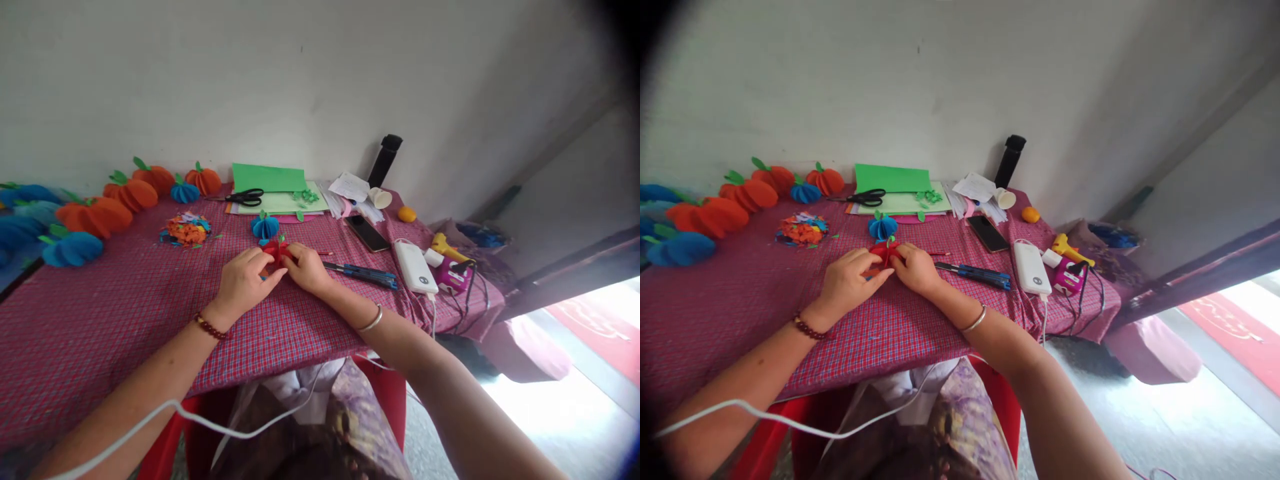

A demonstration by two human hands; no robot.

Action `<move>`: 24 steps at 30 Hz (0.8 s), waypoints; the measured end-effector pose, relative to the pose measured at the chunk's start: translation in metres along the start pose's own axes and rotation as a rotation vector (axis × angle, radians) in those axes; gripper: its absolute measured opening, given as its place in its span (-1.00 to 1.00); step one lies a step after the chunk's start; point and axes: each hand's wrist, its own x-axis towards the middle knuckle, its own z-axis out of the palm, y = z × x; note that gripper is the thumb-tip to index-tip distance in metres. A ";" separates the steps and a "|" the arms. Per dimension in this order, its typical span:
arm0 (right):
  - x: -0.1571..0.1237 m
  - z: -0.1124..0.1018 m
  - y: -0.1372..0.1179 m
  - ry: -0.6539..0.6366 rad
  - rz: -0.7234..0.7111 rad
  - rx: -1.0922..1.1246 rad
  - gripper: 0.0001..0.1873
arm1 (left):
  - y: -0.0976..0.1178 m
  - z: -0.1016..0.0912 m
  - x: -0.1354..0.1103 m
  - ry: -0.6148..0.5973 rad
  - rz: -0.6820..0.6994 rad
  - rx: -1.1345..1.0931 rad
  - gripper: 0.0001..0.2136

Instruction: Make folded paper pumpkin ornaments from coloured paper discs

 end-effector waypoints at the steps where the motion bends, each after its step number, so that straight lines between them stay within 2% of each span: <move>1: 0.000 0.000 0.000 0.001 -0.010 0.000 -0.77 | 0.000 0.002 0.000 -0.009 -0.017 0.020 -0.83; 4: -0.001 -0.003 -0.003 -0.005 -0.037 -0.013 -0.80 | -0.002 0.004 0.001 -0.026 -0.098 0.021 -0.83; 7: -0.001 -0.006 -0.007 -0.032 -0.061 -0.028 -0.83 | -0.010 0.005 0.001 -0.010 -0.172 -0.089 -0.84; 9: -0.002 -0.007 -0.011 -0.051 -0.076 -0.051 -0.84 | -0.016 0.006 0.002 -0.002 -0.244 -0.202 -0.87; 13: -0.006 -0.005 -0.015 -0.103 -0.101 -0.115 -0.85 | -0.028 0.013 0.002 -0.023 -0.488 -0.533 -0.89; 15: -0.006 -0.006 -0.014 -0.135 -0.117 -0.115 -0.86 | -0.031 0.016 0.002 -0.030 -0.548 -0.646 -0.89; 18: 0.001 -0.017 -0.014 -0.130 -0.164 -0.019 -0.90 | -0.033 0.018 0.002 -0.008 -0.565 -0.681 -0.87; 20: 0.008 -0.029 -0.021 -0.013 -0.164 0.107 -0.88 | -0.034 0.017 0.002 0.035 -0.586 -0.684 -0.87; 22: 0.009 -0.039 -0.038 0.135 -0.085 0.258 -0.74 | -0.035 0.014 0.002 0.080 -0.607 -0.680 -0.87; 23: 0.005 -0.040 -0.050 0.153 -0.013 0.340 -0.62 | -0.035 0.013 0.002 0.100 -0.617 -0.674 -0.87; 24: -0.003 -0.038 -0.063 0.079 0.026 0.407 -0.55 | -0.035 0.012 0.002 0.114 -0.628 -0.665 -0.89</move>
